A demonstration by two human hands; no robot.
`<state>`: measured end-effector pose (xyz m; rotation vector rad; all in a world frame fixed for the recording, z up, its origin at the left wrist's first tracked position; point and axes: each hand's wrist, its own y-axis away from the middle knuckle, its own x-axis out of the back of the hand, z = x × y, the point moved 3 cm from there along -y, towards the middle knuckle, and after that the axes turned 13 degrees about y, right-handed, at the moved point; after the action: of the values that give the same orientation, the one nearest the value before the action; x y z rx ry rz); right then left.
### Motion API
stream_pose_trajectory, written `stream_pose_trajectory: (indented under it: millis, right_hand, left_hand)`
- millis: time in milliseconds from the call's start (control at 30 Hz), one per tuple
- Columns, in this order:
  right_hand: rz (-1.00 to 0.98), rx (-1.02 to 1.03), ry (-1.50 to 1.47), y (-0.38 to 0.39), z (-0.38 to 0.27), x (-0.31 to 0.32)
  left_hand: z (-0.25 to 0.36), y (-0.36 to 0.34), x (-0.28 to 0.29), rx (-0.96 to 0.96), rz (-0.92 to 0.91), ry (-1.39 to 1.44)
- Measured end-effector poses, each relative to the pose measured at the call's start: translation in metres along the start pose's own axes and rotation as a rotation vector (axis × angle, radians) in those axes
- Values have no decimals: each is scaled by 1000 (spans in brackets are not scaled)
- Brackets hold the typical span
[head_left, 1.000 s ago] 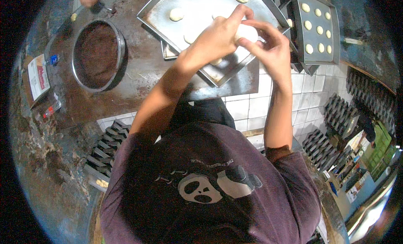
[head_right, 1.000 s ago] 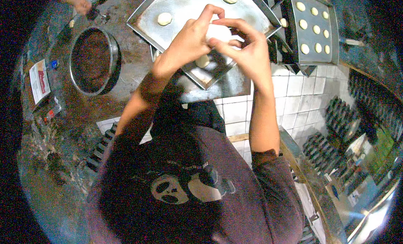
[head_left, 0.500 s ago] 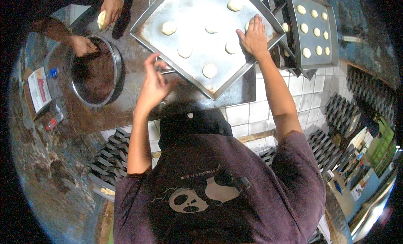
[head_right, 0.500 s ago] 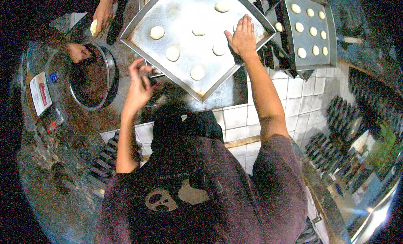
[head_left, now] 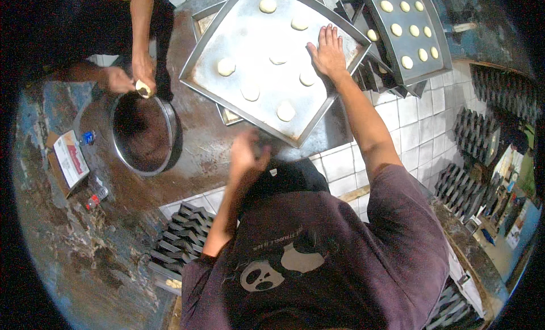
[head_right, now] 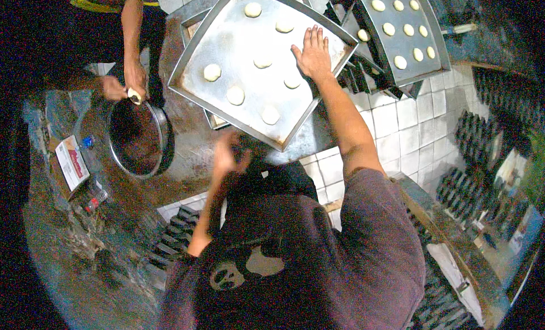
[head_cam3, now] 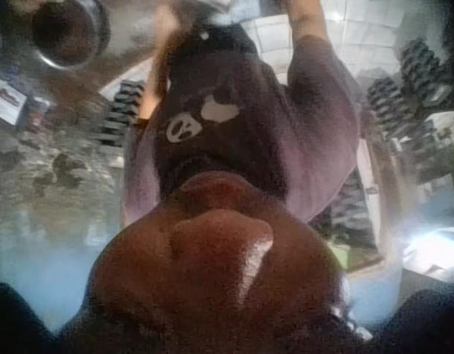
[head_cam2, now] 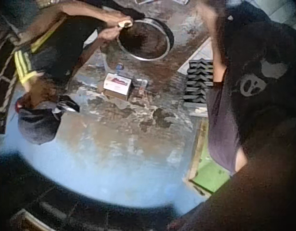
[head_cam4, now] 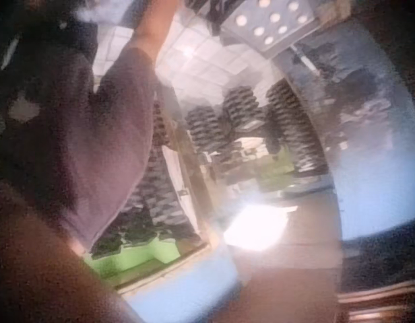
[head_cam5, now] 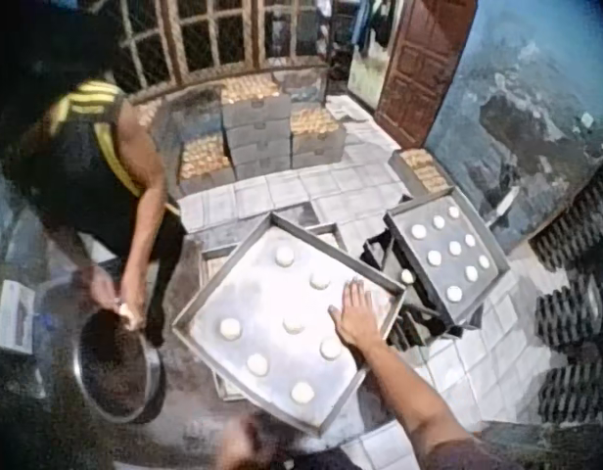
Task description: The person fills small pieces of dough with a dark mixture using a spoon and places the shaped buns onto a baking tray.
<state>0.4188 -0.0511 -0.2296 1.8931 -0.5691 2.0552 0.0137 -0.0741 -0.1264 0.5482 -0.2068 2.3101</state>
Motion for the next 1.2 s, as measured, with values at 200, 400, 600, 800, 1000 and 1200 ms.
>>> stream_pose_trajectory:
  millis: [200, 400, 600, 800, 1000, 1200]
  right_hand:
    - [247, -420, -1162, 1, 67, 42]
    - [385, -757, -1225, 134, 66, 66]
    - [41, -368, -722, 219, -6, 79]
    - [19, -61, -629, 163, -34, 44]
    - [-409, 113, -339, 83, -53, -5]
    - [-328, 414, -297, 45, -118, 1]
  left_hand:
    - [36, -23, -116, -270, -317, -355]
    - [7, -28, -137, -285, -356, -431]
    - [81, -80, -68, -166, -485, -376]
    - [151, -128, 27, -64, -457, -329]
    - [164, -146, 73, 162, -405, 27]
    - [160, -144, 80, 187, -410, -17]
